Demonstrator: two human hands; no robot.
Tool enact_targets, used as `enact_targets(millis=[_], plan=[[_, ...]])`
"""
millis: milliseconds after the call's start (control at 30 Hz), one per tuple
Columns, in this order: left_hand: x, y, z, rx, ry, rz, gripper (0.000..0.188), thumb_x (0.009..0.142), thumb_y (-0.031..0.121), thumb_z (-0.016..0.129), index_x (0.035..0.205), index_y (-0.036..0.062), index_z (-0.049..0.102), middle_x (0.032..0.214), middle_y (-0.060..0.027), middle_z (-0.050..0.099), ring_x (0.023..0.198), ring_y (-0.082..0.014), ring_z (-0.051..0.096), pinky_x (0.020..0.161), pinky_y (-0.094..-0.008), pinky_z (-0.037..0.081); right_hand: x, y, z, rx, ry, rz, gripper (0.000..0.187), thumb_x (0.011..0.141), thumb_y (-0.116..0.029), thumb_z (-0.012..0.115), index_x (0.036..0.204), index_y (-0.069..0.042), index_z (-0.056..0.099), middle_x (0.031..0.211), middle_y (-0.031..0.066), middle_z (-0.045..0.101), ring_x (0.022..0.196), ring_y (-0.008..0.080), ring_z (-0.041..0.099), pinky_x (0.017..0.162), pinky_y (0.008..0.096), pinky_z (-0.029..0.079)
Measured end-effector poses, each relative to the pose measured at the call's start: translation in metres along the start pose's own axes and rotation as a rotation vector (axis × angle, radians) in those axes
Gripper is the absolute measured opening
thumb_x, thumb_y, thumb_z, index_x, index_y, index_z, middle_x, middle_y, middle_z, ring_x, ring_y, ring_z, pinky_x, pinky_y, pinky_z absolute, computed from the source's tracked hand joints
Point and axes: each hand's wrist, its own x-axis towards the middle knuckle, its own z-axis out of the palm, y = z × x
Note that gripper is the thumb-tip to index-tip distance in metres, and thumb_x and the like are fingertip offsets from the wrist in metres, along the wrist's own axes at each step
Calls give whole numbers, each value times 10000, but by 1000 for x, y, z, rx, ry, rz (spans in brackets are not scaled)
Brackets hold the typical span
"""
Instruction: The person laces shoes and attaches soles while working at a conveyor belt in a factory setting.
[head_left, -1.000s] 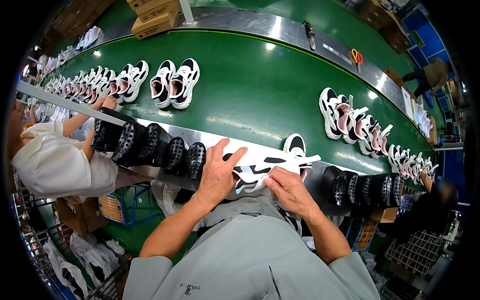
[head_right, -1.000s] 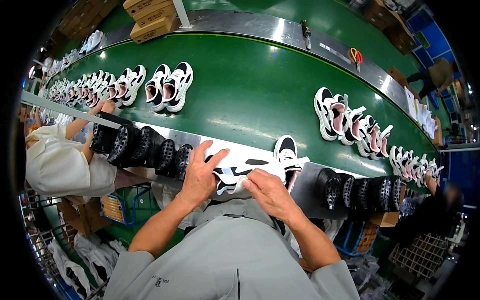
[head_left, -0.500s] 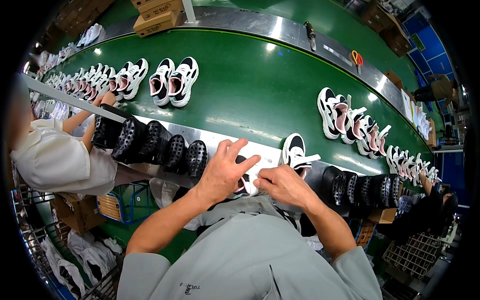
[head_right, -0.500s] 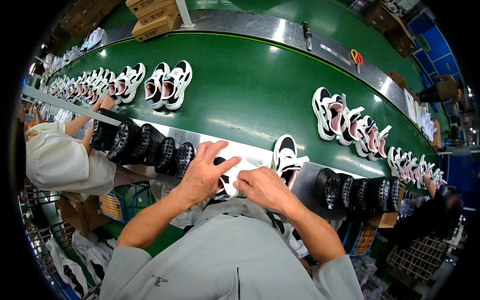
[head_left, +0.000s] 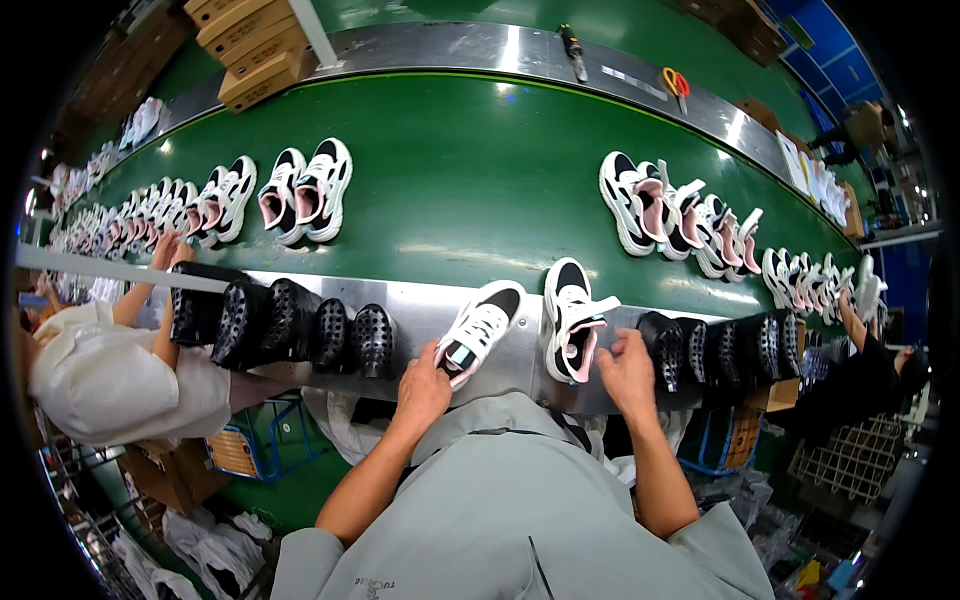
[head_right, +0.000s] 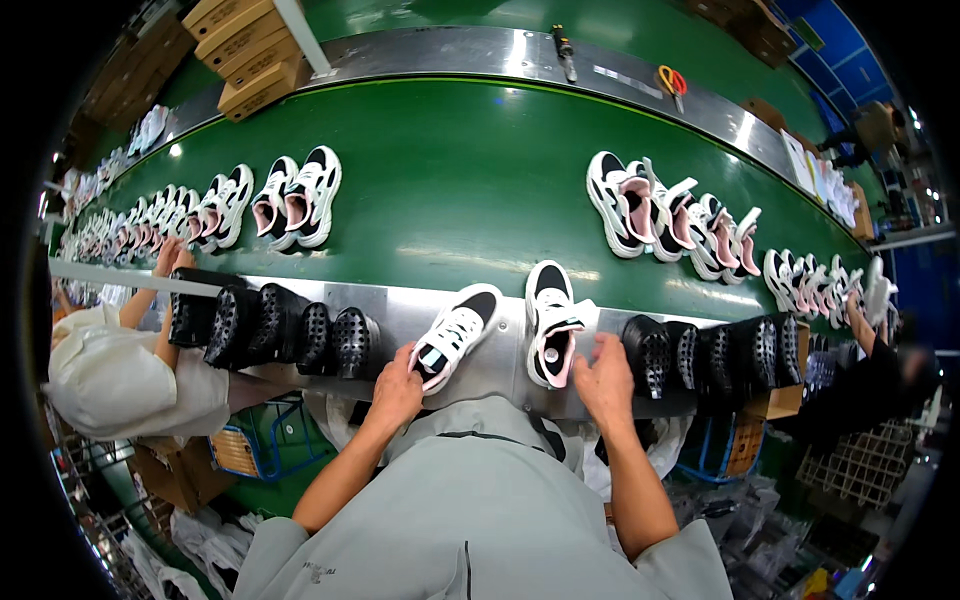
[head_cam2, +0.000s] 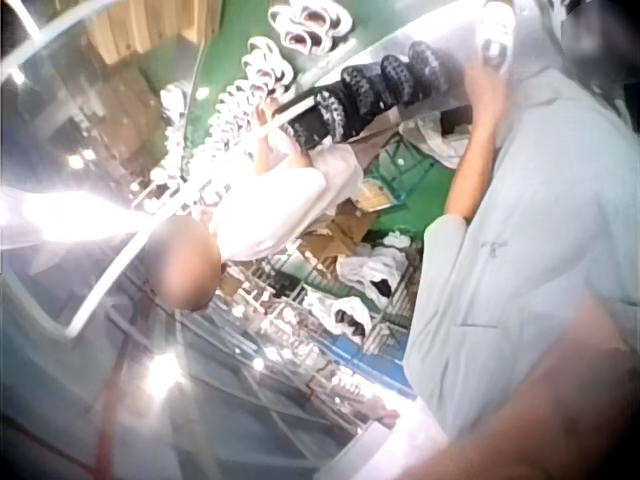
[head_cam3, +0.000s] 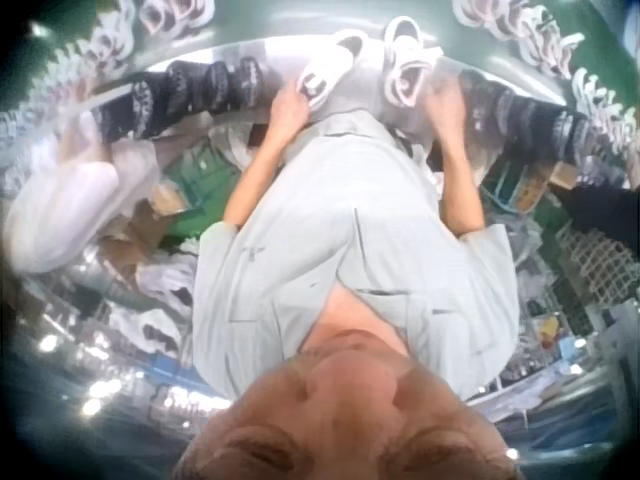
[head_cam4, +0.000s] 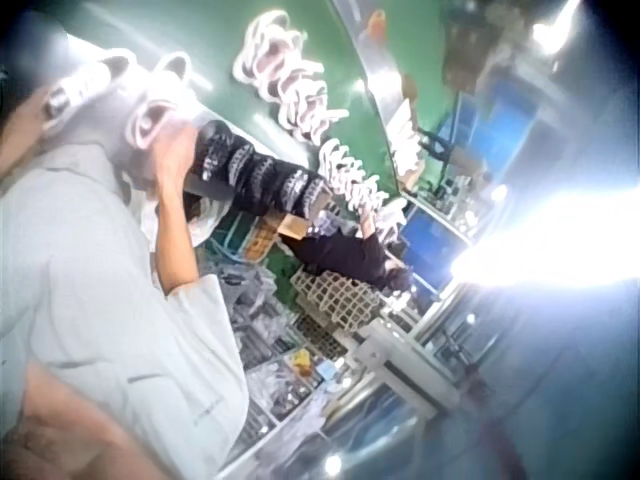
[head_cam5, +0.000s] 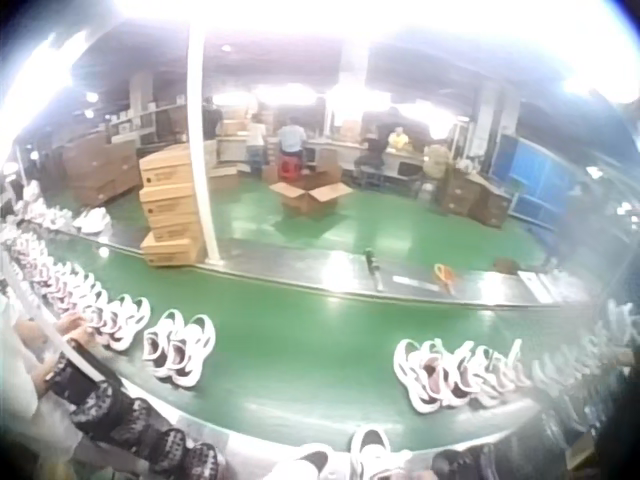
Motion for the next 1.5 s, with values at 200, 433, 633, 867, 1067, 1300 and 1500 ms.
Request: enact_targets(millis=[200,433,633,867,1067,1300,1500], plan=[[-8,72,-6,395,160,422,393,858,165,694,1196,-2,585,987,-212,636,922,-382,618,782,-463,523,-16,-37,49,524,-451,501,507,820,-210,799,1157,39,514,998,207,657,927,366,667,830,442,553],[63,88,86,215,82,509,190,859,129,723,910,25,573,855,-214,638,749,-436,639,647,-504,510,3,-33,59,256,-22,-263,390,780,-77,701,1160,-62,619,1180,202,548,1111,392,535,943,451,484],[58,95,85,13,64,457,173,889,48,670,967,-3,523,839,-266,645,766,-467,640,678,-513,507,11,-26,61,40,1,-546,345,723,-53,662,1060,-125,663,1155,171,570,1098,410,525,869,493,508],[45,129,69,293,102,989,445,755,12,667,1197,4,619,1132,-139,624,1001,-326,588,883,-410,506,-22,-22,73,422,-94,94,279,870,-190,696,1035,-3,571,977,217,604,885,422,597,776,478,493],[65,118,60,509,33,1250,148,737,99,639,859,15,643,1001,-121,597,896,-280,540,758,-378,455,-23,-16,92,478,-89,182,295,919,-243,610,830,28,532,846,252,598,844,456,596,719,532,461],[62,124,65,498,56,1256,227,787,97,653,999,17,674,1067,-93,635,956,-297,573,813,-403,470,-25,-31,89,371,12,-28,249,931,-201,616,892,34,545,883,264,612,822,464,609,718,537,479],[19,96,65,313,203,753,205,860,184,731,987,25,709,962,-129,669,877,-346,582,793,-453,458,-36,-32,107,717,-136,136,192,916,-165,638,930,16,574,892,221,644,824,411,635,726,478,508]])
